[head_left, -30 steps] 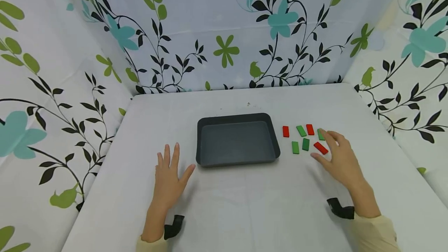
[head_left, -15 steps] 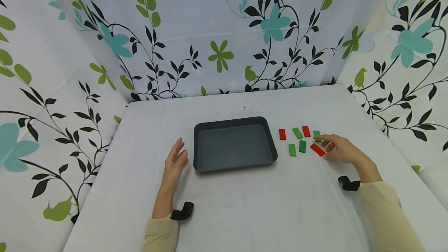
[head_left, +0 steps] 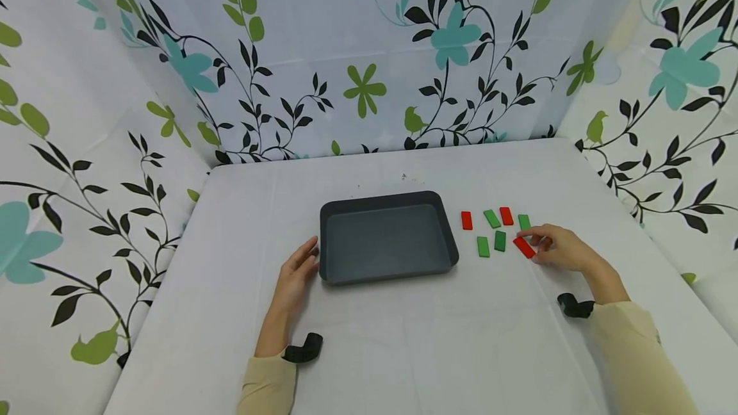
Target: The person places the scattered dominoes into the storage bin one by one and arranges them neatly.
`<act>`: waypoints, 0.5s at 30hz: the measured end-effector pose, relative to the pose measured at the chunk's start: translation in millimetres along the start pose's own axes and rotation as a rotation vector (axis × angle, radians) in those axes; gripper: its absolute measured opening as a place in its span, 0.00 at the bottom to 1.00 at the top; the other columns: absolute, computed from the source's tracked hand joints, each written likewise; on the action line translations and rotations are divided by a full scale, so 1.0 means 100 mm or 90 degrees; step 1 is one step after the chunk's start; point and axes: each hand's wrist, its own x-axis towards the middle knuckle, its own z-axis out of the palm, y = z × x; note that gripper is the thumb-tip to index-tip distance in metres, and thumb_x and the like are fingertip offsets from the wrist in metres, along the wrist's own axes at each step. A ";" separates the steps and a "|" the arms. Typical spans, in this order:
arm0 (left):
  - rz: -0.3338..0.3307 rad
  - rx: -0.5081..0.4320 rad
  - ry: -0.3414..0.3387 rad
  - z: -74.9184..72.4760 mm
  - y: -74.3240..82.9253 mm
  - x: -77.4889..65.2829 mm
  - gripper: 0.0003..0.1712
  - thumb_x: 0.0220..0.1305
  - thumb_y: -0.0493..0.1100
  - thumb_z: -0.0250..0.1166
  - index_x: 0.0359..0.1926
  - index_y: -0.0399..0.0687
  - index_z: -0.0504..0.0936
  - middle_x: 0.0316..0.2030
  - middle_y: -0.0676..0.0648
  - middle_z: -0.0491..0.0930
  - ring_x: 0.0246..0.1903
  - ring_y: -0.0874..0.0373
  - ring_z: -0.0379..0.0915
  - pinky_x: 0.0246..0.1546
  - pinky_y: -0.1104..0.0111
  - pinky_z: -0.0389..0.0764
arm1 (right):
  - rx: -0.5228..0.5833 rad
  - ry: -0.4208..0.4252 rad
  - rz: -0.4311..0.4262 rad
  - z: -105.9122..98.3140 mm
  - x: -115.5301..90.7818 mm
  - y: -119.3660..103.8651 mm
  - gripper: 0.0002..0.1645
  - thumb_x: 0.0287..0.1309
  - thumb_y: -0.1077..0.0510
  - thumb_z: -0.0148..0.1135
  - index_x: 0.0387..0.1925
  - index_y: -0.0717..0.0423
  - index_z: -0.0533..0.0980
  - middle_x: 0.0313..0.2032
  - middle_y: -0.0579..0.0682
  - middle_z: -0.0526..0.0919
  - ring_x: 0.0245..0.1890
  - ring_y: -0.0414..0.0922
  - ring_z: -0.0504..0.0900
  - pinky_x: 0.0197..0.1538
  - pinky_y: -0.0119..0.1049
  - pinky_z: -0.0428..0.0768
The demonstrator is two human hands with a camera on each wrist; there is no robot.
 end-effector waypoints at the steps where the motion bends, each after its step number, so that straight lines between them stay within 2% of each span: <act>1: -0.005 0.012 0.000 0.00 0.00 0.00 0.26 0.75 0.33 0.46 0.72 0.38 0.61 0.73 0.39 0.57 0.73 0.47 0.52 0.53 0.83 0.72 | 0.001 0.001 0.000 0.00 0.00 0.00 0.28 0.52 0.68 0.68 0.57 0.64 0.75 0.42 0.57 0.77 0.38 0.47 0.72 0.35 0.29 0.74; 6: -0.019 0.050 -0.001 0.02 0.01 -0.01 0.26 0.75 0.34 0.47 0.72 0.41 0.63 0.72 0.39 0.60 0.73 0.49 0.53 0.52 0.85 0.71 | -0.002 0.006 0.007 0.00 -0.01 -0.01 0.27 0.52 0.68 0.67 0.56 0.65 0.75 0.40 0.55 0.78 0.38 0.47 0.72 0.35 0.29 0.74; 12: -0.007 0.073 -0.005 0.01 -0.01 0.00 0.27 0.75 0.33 0.49 0.72 0.40 0.62 0.72 0.36 0.60 0.73 0.45 0.54 0.50 0.85 0.70 | -0.011 0.012 0.021 0.02 0.00 0.00 0.26 0.52 0.66 0.68 0.56 0.65 0.76 0.39 0.54 0.78 0.38 0.47 0.72 0.36 0.28 0.74; 15: -0.001 0.073 -0.010 0.01 -0.01 0.00 0.27 0.74 0.33 0.50 0.72 0.39 0.62 0.72 0.36 0.60 0.73 0.45 0.54 0.50 0.86 0.70 | -0.010 0.022 0.036 0.03 0.00 -0.03 0.27 0.53 0.65 0.68 0.56 0.66 0.75 0.41 0.57 0.79 0.40 0.50 0.74 0.37 0.28 0.75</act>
